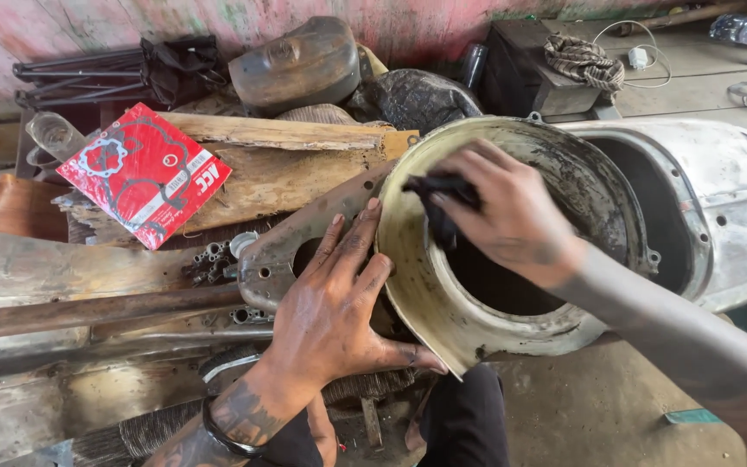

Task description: The person scrubs the inside of a circular metal part with a dark abrasive block, then wipes their hands with a cloth. They then pick up a carburetor from the motorcycle frame and wipe it with the cloth.

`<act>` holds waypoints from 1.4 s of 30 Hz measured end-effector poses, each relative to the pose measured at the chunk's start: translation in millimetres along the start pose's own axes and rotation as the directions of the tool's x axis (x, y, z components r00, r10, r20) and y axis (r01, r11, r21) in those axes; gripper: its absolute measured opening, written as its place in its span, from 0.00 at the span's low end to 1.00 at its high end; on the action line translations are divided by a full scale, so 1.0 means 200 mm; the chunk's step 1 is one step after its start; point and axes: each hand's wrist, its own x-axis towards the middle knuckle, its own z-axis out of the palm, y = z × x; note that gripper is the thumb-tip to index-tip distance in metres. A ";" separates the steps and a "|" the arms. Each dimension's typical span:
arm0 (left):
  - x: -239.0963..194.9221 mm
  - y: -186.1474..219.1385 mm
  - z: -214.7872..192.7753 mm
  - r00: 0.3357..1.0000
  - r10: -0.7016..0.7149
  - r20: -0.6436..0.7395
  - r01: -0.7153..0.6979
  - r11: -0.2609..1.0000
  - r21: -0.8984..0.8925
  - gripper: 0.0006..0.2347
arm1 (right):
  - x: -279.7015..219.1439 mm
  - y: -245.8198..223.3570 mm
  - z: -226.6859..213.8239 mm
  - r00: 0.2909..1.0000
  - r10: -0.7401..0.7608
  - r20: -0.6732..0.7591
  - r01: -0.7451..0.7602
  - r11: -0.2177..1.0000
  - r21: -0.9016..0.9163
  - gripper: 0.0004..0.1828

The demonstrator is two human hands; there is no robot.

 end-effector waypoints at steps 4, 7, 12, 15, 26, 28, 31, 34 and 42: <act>0.01 -0.01 -0.01 1.000 -0.001 0.011 0.001 1.000 -0.017 0.42 | -0.03 -0.08 0.13 0.990 -0.117 0.079 0.123 0.989 -0.082 0.15; 0.00 -0.01 0.00 0.999 -0.006 0.033 0.007 1.000 -0.024 0.48 | -0.16 -0.19 0.09 0.937 -0.260 0.232 0.289 0.952 -0.099 0.19; 0.00 -0.01 0.01 1.000 -0.001 0.008 0.001 1.000 -0.006 0.43 | -0.32 -0.27 -0.11 0.894 -0.339 0.293 0.206 0.892 0.403 0.15; -0.01 -0.01 0.01 1.000 0.013 0.014 -0.013 1.000 0.014 0.45 | -0.49 -0.22 -0.19 0.850 -0.355 0.389 0.211 0.906 0.366 0.16; -0.04 0.00 0.02 0.994 -0.090 0.068 0.090 0.996 0.010 0.41 | -0.60 -0.25 -0.46 0.973 -0.182 0.142 0.175 0.982 0.065 0.10; -0.04 0.00 0.01 0.995 -0.076 0.067 0.075 0.997 0.006 0.40 | -0.50 -0.30 -0.39 0.988 -0.152 0.038 0.151 0.988 0.036 0.09; -0.04 0.00 0.02 0.988 -0.109 0.112 0.104 0.994 0.044 0.45 | -0.48 -0.29 -0.18 0.935 -0.332 0.122 0.344 0.934 -0.092 0.18; -0.04 -0.02 0.03 0.992 -0.086 0.096 0.078 0.993 0.083 0.44 | -0.57 -0.31 -0.10 0.934 -0.306 0.187 0.325 0.942 -0.084 0.18; -0.03 0.00 0.01 0.986 -0.118 0.121 0.111 0.992 0.064 0.41 | -0.98 -0.09 -0.30 0.854 -0.353 0.383 0.448 0.873 -0.195 0.25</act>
